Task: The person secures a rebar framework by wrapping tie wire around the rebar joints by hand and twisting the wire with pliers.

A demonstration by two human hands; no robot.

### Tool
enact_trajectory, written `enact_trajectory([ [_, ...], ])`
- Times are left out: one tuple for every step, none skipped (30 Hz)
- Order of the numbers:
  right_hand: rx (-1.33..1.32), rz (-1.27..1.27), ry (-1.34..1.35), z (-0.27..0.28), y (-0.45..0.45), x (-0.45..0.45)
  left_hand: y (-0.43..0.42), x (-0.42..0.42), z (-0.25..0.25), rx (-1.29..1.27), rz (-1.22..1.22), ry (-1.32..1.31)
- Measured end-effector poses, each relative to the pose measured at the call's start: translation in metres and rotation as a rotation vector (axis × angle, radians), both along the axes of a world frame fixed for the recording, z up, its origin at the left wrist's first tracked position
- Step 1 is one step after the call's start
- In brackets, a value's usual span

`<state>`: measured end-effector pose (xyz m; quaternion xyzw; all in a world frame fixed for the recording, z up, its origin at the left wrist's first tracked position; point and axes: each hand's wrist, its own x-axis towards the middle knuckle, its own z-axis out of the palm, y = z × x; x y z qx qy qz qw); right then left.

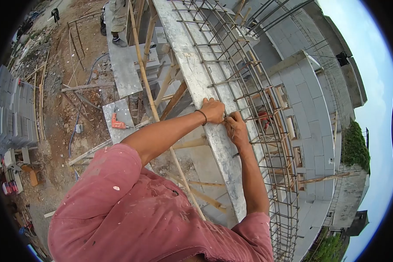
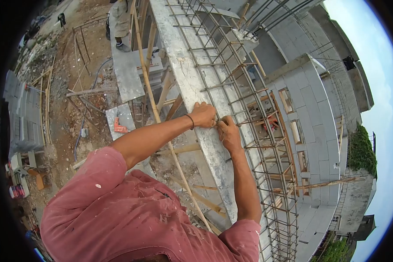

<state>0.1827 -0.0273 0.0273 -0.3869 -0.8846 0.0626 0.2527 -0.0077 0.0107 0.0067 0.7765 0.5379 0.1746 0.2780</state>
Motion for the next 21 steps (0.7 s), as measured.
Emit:
enact_trajectory([
  [-0.001,0.005,0.009,-0.001,0.000,0.002,0.004,0.000,0.002,0.008,-0.008,0.004],
  [0.007,-0.007,0.014,-0.001,0.001,0.004,0.008,-0.001,0.004,-0.008,-0.026,0.027],
  [0.005,0.007,0.006,-0.001,0.001,0.004,0.010,0.002,0.004,-0.024,-0.049,0.050],
  [0.005,0.019,-0.002,-0.001,0.001,0.004,0.012,0.004,0.003,-0.014,-0.067,0.055],
  [0.016,0.002,-0.007,0.000,0.001,0.004,0.014,0.005,0.003,-0.017,-0.063,0.063],
  [0.026,-0.011,-0.002,0.000,0.001,0.007,0.016,0.006,0.003,-0.022,-0.056,0.069],
  [0.008,-0.012,-0.042,-0.001,0.002,0.008,0.016,0.007,0.003,-0.016,-0.087,0.081],
  [-0.009,-0.007,-0.081,0.000,0.005,0.007,0.014,0.010,0.002,-0.008,-0.087,0.085],
  [-0.006,-0.008,-0.108,0.001,0.005,0.006,0.014,0.016,-0.009,0.026,-0.084,0.103],
  [0.010,0.000,-0.108,0.003,0.006,0.006,0.013,0.017,-0.007,0.064,-0.075,0.120],
  [0.026,0.020,-0.157,0.004,0.007,0.006,0.012,0.015,-0.006,0.053,-0.094,0.105],
  [0.038,0.038,-0.205,0.004,0.008,0.006,0.015,0.014,-0.006,0.066,-0.086,0.108],
  [0.026,0.035,-0.217,0.002,0.009,0.005,0.016,0.014,-0.008,0.032,-0.105,0.098],
  [0.033,0.038,-0.215,0.001,0.009,0.006,0.017,0.014,-0.009,-0.003,-0.124,0.087],
  [0.063,0.045,-0.232,0.002,0.008,0.005,0.019,0.015,-0.010,0.000,-0.126,0.105],
  [0.093,0.055,-0.250,0.002,0.009,0.004,0.021,0.014,-0.011,0.004,-0.120,0.105],
  [0.110,0.055,-0.281,0.003,0.010,0.004,0.022,0.014,-0.014,0.004,-0.132,0.095],
  [0.109,0.060,-0.282,0.003,0.012,0.003,0.021,0.012,-0.011,0.002,-0.146,0.084],
  [0.113,0.068,-0.264,0.002,0.014,0.002,0.021,0.010,-0.008,-0.001,-0.142,0.082],
  [0.112,0.074,-0.248,0.000,0.013,0.002,0.019,0.009,-0.007,0.014,-0.140,0.072],
  [0.101,0.078,-0.251,0.000,0.012,0.000,0.019,0.009,-0.011,0.025,-0.140,0.062],
])
